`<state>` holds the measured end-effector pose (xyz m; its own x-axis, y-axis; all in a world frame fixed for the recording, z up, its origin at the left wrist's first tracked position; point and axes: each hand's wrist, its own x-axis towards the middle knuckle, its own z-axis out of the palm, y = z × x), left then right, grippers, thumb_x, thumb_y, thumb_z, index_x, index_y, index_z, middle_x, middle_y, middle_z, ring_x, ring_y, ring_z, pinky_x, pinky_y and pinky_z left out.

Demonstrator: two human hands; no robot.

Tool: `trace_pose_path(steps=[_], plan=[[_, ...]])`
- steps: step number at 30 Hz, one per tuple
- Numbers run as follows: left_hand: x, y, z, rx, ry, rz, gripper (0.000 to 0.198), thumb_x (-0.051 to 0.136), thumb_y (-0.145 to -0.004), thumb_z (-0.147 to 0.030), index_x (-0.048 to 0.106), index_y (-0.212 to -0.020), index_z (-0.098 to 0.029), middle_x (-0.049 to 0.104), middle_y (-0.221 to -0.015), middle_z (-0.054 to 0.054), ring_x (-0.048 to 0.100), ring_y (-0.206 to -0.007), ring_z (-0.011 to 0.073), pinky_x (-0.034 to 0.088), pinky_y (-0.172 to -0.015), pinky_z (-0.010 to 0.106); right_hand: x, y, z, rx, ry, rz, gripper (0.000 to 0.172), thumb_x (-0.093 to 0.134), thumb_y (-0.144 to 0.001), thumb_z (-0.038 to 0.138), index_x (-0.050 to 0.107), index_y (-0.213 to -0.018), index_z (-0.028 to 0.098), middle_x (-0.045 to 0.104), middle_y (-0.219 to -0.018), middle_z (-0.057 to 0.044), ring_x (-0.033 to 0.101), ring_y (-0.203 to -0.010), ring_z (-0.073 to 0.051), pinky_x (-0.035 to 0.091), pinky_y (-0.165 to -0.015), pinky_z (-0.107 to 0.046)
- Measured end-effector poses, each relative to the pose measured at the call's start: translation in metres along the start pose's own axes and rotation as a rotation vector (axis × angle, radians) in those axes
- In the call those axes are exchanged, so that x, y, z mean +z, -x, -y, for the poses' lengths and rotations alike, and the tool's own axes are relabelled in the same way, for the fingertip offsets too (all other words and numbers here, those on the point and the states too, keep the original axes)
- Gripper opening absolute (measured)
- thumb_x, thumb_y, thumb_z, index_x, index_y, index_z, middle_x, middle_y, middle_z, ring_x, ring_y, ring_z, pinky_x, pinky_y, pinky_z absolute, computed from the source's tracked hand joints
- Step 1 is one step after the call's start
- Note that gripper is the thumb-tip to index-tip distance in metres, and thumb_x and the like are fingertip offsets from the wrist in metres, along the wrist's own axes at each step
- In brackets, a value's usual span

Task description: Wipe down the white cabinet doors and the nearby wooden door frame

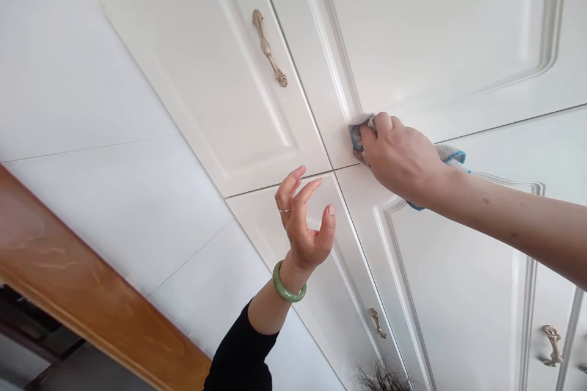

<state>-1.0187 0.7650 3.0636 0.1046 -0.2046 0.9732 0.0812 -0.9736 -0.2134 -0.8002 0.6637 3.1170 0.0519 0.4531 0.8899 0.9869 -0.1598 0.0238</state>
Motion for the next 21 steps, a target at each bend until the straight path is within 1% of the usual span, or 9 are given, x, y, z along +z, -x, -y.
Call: trace_pose_path(steps=[3, 7, 9, 11, 13, 15, 16, 18, 21], plan=[[-0.013, 0.004, -0.003, -0.039, -0.007, -0.006, 0.036, 0.067, -0.11, -0.039, 0.073, -0.143, -0.027, 0.069, -0.156, 0.016, 0.066, -0.15, 0.0326, 0.061, -0.119, 0.053, 0.014, -0.009, 0.007, -0.072, -0.173, -0.065, 0.042, 0.05, -0.112, 0.038, 0.068, -0.142, 0.014, 0.07, -0.121, -0.023, 0.07, -0.104, -0.036, 0.062, -0.086, -0.047], [-0.035, 0.009, -0.005, -0.092, -0.074, 0.007, 0.033, 0.065, -0.112, -0.042, 0.073, -0.141, -0.028, 0.071, -0.155, 0.016, 0.068, -0.15, 0.0321, 0.06, -0.123, 0.056, -0.01, -0.025, 0.013, -0.103, -0.365, 0.134, 0.036, 0.053, -0.114, 0.038, 0.075, -0.138, 0.022, 0.077, -0.125, -0.014, 0.075, -0.106, -0.031, 0.065, -0.095, -0.046], [-0.046, 0.012, -0.004, -0.112, -0.118, 0.005, 0.032, 0.064, -0.112, -0.043, 0.073, -0.14, -0.029, 0.071, -0.154, 0.015, 0.068, -0.15, 0.0324, 0.062, -0.122, 0.057, -0.03, -0.033, 0.015, -0.028, -0.29, 0.112, 0.04, 0.054, -0.114, 0.035, 0.075, -0.145, 0.022, 0.075, -0.142, -0.017, 0.075, -0.121, -0.034, 0.064, -0.105, -0.05], [-0.056, 0.017, -0.002, -0.129, -0.151, 0.004, 0.032, 0.063, -0.113, -0.044, 0.073, -0.14, -0.03, 0.072, -0.154, 0.015, 0.069, -0.151, 0.0326, 0.062, -0.122, 0.058, -0.044, -0.041, 0.017, 0.041, -0.101, 0.029, 0.047, 0.054, -0.114, 0.033, 0.073, -0.153, 0.017, 0.067, -0.156, -0.025, 0.07, -0.137, -0.043, 0.063, -0.106, -0.057], [-0.063, 0.025, 0.001, -0.165, -0.164, 0.015, 0.033, 0.063, -0.113, -0.045, 0.072, -0.141, -0.029, 0.072, -0.154, 0.016, 0.068, -0.152, 0.033, 0.061, -0.124, 0.059, -0.047, -0.044, 0.017, 0.057, 0.066, 0.025, 0.049, 0.052, -0.113, 0.03, 0.071, -0.154, 0.012, 0.065, -0.156, -0.031, 0.067, -0.139, -0.05, 0.064, -0.098, -0.059], [-0.066, 0.034, 0.005, -0.224, -0.148, 0.024, 0.033, 0.064, -0.114, -0.044, 0.072, -0.141, -0.029, 0.071, -0.155, 0.017, 0.067, -0.153, 0.0335, 0.061, -0.125, 0.059, -0.039, -0.039, 0.017, 0.018, 0.056, 0.107, 0.04, 0.055, -0.111, 0.03, 0.075, -0.142, 0.014, 0.073, -0.14, -0.028, 0.074, -0.125, -0.046, 0.064, -0.091, -0.055], [-0.067, 0.04, 0.006, -0.259, -0.128, 0.023, 0.032, 0.065, -0.114, -0.044, 0.073, -0.141, -0.028, 0.071, -0.155, 0.017, 0.066, -0.154, 0.0337, 0.06, -0.126, 0.058, -0.033, -0.033, 0.018, -0.014, -0.05, 0.179, 0.034, 0.058, -0.11, 0.033, 0.078, -0.132, 0.018, 0.078, -0.129, -0.022, 0.077, -0.112, -0.04, 0.064, -0.087, -0.051], [-0.065, 0.05, 0.005, -0.329, -0.06, 0.016, 0.034, 0.065, -0.114, -0.045, 0.073, -0.143, -0.029, 0.07, -0.156, 0.017, 0.065, -0.156, 0.0339, 0.059, -0.128, 0.058, -0.018, -0.016, 0.024, -0.066, -0.449, 0.389, 0.031, 0.062, -0.109, 0.049, 0.081, -0.115, 0.024, 0.081, -0.106, -0.011, 0.076, -0.088, -0.029, 0.062, -0.079, -0.042], [-0.057, 0.067, -0.004, -0.445, 0.1, 0.053, 0.051, 0.064, -0.115, -0.056, 0.065, -0.161, -0.035, 0.063, -0.169, 0.017, 0.06, -0.163, 0.0353, 0.06, -0.129, 0.056, 0.002, 0.014, 0.046, 0.088, -1.186, 0.646, 0.049, 0.067, -0.104, 0.071, 0.081, -0.113, 0.026, 0.081, -0.094, -0.005, 0.076, -0.08, -0.025, 0.063, -0.072, -0.037]])
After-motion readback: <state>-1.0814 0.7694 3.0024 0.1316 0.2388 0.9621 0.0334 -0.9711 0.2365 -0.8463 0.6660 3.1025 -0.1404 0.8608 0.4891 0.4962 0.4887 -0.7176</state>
